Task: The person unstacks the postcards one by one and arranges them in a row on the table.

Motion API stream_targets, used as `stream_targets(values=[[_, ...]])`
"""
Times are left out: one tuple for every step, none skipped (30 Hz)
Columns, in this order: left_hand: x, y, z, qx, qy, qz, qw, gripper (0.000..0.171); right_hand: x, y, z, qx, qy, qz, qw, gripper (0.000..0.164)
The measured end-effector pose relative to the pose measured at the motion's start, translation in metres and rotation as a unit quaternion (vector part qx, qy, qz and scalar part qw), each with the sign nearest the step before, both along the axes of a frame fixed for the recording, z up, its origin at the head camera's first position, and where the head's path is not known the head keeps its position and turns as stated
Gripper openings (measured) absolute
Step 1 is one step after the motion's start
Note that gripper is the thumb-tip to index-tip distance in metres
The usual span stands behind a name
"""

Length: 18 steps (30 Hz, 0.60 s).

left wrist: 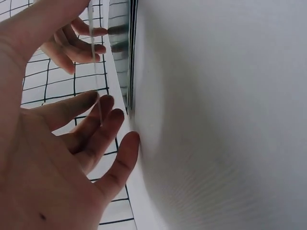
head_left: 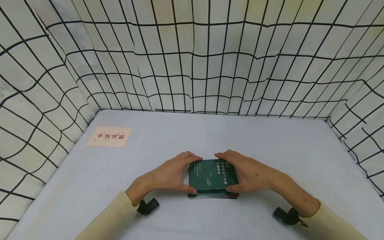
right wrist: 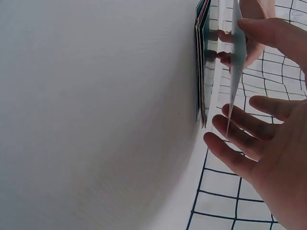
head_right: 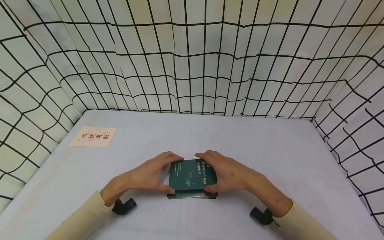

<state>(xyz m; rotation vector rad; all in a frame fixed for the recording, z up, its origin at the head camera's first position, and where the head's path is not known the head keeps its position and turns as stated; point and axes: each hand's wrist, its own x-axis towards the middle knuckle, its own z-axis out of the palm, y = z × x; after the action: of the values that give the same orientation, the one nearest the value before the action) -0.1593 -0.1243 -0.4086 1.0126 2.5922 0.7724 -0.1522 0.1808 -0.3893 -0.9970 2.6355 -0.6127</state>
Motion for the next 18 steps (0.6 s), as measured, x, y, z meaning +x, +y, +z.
stream_targets(values=[[0.0,0.0,0.0,0.005,0.001,0.001,1.0,0.096,0.0,0.0,0.0,-0.001,0.003,-0.001,1.0,0.1],[-0.001,-0.001,0.0,0.009,0.002,0.002,1.0,0.096,0.0,0.0,0.001,-0.002,0.006,-0.004,1.0,0.1],[-0.002,-0.001,0.001,0.013,-0.001,0.005,0.9999,0.095,0.0,-0.001,0.001,-0.002,0.009,-0.006,1.0,0.099],[-0.002,-0.002,0.002,0.017,-0.003,0.007,0.9998,0.094,0.0,-0.001,0.001,-0.002,0.012,-0.007,1.0,0.099],[-0.003,-0.002,0.002,0.02,-0.005,0.008,0.9998,0.094,0.0,-0.001,0.002,-0.002,0.014,-0.009,1.0,0.098],[-0.004,-0.002,0.003,0.025,-0.01,0.009,0.9996,0.093,-0.001,-0.002,0.002,0.0,0.018,-0.011,1.0,0.097],[-0.005,-0.003,0.004,0.029,-0.014,0.01,0.9994,0.093,-0.001,-0.002,0.002,0.002,0.022,-0.014,1.0,0.097],[-0.006,-0.003,0.005,0.032,-0.018,0.012,0.9992,0.092,-0.001,-0.002,0.002,0.003,0.024,-0.017,1.0,0.097],[-0.006,-0.003,0.005,0.037,-0.022,0.014,0.999,0.092,-0.002,-0.002,0.002,0.004,0.027,-0.019,0.999,0.096],[-0.007,-0.004,0.006,0.043,-0.021,0.014,0.9988,0.091,-0.002,-0.002,0.002,0.004,0.029,-0.022,0.999,0.096],[-0.007,-0.005,0.007,0.048,-0.021,0.014,0.9985,0.091,-0.002,-0.002,0.002,0.003,0.03,-0.025,0.999,0.095],[-0.007,-0.006,0.008,0.053,-0.02,0.015,0.9983,0.091,-0.002,-0.002,0.003,0.0,0.032,-0.028,0.999,0.095],[-0.008,-0.007,0.008,0.058,-0.018,0.015,0.9981,0.091,-0.003,-0.002,0.003,-0.005,0.032,-0.032,0.999,0.094],[-0.008,-0.008,0.009,0.062,-0.016,0.017,0.9978,0.091,-0.003,-0.002,0.004,-0.013,0.031,-0.035,0.999,0.093],[-0.008,-0.009,0.011,0.067,-0.015,0.019,0.9974,0.091,-0.003,-0.002,0.004,-0.02,0.031,-0.041,0.998,0.092],[-0.008,-0.01,0.012,0.071,-0.012,0.022,0.9972,0.091,-0.004,-0.003,0.005,-0.03,0.026,-0.049,0.998,0.09],[-0.008,-0.011,0.013,0.071,-0.01,0.026,0.9971,0.091,-0.005,-0.004,0.005,-0.042,0.022,-0.056,0.997,0.088],[-0.008,-0.012,0.014,0.072,-0.009,0.031,0.9969,0.091,-0.006,-0.005,0.005,-0.052,0.018,-0.065,0.996,0.086]])
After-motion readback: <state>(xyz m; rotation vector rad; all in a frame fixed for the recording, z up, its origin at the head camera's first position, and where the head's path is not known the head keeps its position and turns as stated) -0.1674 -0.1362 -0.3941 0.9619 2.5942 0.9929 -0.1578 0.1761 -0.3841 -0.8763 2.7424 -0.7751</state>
